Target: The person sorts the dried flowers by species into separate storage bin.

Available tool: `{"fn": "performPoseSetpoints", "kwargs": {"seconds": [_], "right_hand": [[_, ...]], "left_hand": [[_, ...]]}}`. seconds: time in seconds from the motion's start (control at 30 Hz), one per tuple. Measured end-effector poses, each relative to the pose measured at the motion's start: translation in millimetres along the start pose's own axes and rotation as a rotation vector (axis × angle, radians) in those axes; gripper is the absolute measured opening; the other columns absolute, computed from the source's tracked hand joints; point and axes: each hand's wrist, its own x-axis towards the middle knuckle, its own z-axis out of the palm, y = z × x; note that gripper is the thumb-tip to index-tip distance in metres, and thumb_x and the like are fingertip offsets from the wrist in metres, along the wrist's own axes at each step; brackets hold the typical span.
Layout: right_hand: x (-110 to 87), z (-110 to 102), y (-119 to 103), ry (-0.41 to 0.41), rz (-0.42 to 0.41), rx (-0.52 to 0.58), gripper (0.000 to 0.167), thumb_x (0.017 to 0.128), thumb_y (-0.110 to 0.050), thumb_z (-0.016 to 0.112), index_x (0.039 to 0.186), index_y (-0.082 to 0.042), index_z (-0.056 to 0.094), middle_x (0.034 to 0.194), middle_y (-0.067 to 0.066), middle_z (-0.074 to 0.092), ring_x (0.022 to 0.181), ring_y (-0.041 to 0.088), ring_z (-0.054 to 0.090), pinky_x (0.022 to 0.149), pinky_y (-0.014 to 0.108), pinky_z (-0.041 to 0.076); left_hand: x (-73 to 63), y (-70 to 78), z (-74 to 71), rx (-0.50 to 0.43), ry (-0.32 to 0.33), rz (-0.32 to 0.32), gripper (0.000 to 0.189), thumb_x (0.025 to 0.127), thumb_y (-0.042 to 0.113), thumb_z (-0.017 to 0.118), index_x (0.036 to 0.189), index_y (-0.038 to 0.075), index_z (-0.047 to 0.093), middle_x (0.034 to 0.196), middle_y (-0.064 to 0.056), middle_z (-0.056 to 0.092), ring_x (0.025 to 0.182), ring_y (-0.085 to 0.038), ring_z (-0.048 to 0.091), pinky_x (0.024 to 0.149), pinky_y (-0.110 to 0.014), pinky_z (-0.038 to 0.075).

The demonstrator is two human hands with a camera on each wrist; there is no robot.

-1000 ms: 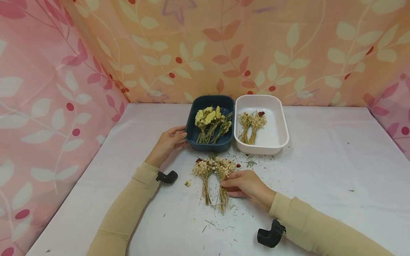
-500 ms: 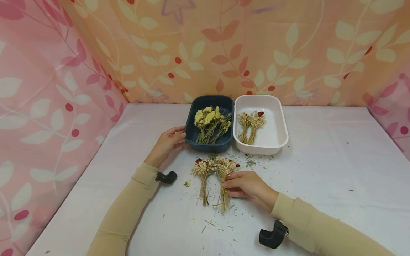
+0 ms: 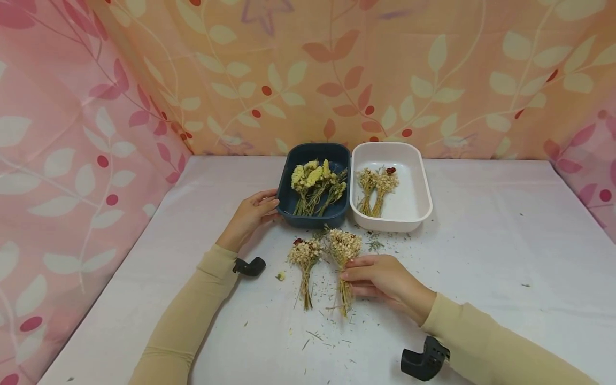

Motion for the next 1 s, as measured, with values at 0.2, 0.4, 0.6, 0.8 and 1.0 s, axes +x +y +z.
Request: {"fn": "performPoseSetpoints", "kwargs": {"seconds": [0.2, 0.4, 0.6, 0.8, 1.0], "right_hand": [[-7.0, -4.2, -3.6, 0.017, -0.027, -0.052, 0.051, 0.090, -0.010, 0.073, 0.133, 0.010, 0.056, 0.098, -0.002, 0.077, 0.082, 0.006, 0.073, 0.077, 0.024, 0.062], [-12.5, -11.2, -12.0, 0.011, -0.060, -0.102, 0.038, 0.093, -0.014, 0.070, 0.126, 0.004, 0.064, 0.104, -0.006, 0.075, 0.086, 0.002, 0.072, 0.077, 0.021, 0.061], [-16.0, -17.7, -24.7, 0.018, -0.096, -0.139, 0.037, 0.095, -0.015, 0.069, 0.126, 0.004, 0.064, 0.108, -0.006, 0.074, 0.092, 0.002, 0.071, 0.082, 0.022, 0.060], [-13.6, -26.1, -37.4, 0.037, -0.128, -0.135, 0.028, 0.095, -0.014, 0.069, 0.120, -0.002, 0.068, 0.101, -0.008, 0.075, 0.091, 0.002, 0.072, 0.081, 0.022, 0.061], [-11.4, -35.3, -51.8, 0.077, -0.132, -0.088, 0.022, 0.093, -0.012, 0.071, 0.114, -0.008, 0.070, 0.095, -0.008, 0.076, 0.088, 0.005, 0.073, 0.081, 0.023, 0.061]], "left_hand": [[-0.9, 0.4, -0.5, -0.002, -0.015, 0.013, 0.048, 0.101, 0.010, 0.059, 0.146, 0.003, 0.048, 0.147, -0.020, 0.051, 0.127, -0.039, 0.058, 0.106, -0.047, 0.051], [0.2, -1.0, -1.3, -0.001, -0.014, 0.011, 0.048, 0.101, 0.010, 0.059, 0.147, 0.003, 0.048, 0.148, -0.020, 0.051, 0.127, -0.038, 0.058, 0.106, -0.047, 0.051], [-1.0, -0.7, -1.8, 0.012, -0.014, 0.008, 0.049, 0.100, 0.013, 0.061, 0.147, 0.004, 0.048, 0.149, -0.019, 0.051, 0.127, -0.035, 0.059, 0.105, -0.045, 0.052], [-3.2, -0.3, -2.8, 0.031, -0.012, 0.020, 0.049, 0.099, 0.015, 0.063, 0.146, 0.006, 0.050, 0.149, -0.019, 0.050, 0.124, -0.031, 0.062, 0.101, -0.040, 0.055], [-2.6, 0.8, -1.7, 0.013, -0.017, 0.006, 0.048, 0.101, 0.013, 0.060, 0.147, 0.006, 0.048, 0.149, -0.018, 0.050, 0.131, -0.036, 0.056, 0.108, -0.046, 0.049]]}}
